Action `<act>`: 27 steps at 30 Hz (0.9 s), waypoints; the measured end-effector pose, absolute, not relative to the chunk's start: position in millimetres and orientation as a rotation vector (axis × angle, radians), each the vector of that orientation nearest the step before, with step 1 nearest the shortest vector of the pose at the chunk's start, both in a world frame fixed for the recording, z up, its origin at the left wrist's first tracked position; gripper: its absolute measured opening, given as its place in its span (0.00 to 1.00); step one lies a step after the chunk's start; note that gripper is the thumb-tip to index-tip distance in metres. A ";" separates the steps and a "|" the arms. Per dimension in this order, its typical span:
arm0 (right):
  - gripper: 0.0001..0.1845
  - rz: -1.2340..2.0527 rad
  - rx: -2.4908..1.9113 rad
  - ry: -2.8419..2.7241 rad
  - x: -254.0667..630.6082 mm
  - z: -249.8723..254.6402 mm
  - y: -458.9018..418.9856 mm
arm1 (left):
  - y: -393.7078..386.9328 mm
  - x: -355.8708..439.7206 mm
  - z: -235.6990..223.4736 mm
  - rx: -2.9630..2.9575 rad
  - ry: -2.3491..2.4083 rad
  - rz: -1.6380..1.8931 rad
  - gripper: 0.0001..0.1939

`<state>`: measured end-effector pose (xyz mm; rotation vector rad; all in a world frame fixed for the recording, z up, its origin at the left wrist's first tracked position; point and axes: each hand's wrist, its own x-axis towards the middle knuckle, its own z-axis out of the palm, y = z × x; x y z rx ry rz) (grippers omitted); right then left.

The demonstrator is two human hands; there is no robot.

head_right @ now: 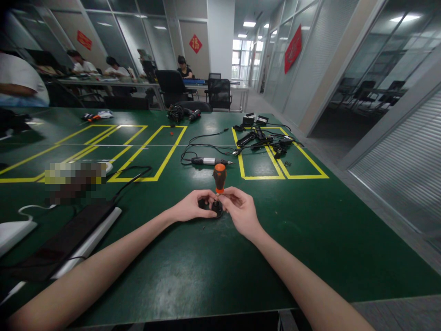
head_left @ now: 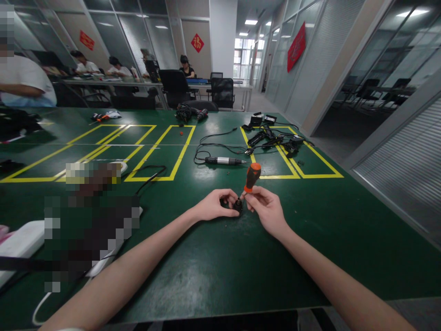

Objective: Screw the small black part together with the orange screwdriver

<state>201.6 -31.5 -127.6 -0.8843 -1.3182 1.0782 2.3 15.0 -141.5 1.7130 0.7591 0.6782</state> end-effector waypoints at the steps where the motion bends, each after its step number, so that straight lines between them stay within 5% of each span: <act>1: 0.16 1.080 -0.880 -1.315 201.5 -128.1 -31.2 | 15.3 2.4 -142.3 1.711 0.757 0.679 0.19; 27: 0.17 1.144 -0.857 -1.348 201.5 -127.5 -32.9 | 15.5 2.6 -142.2 1.701 0.752 0.665 0.19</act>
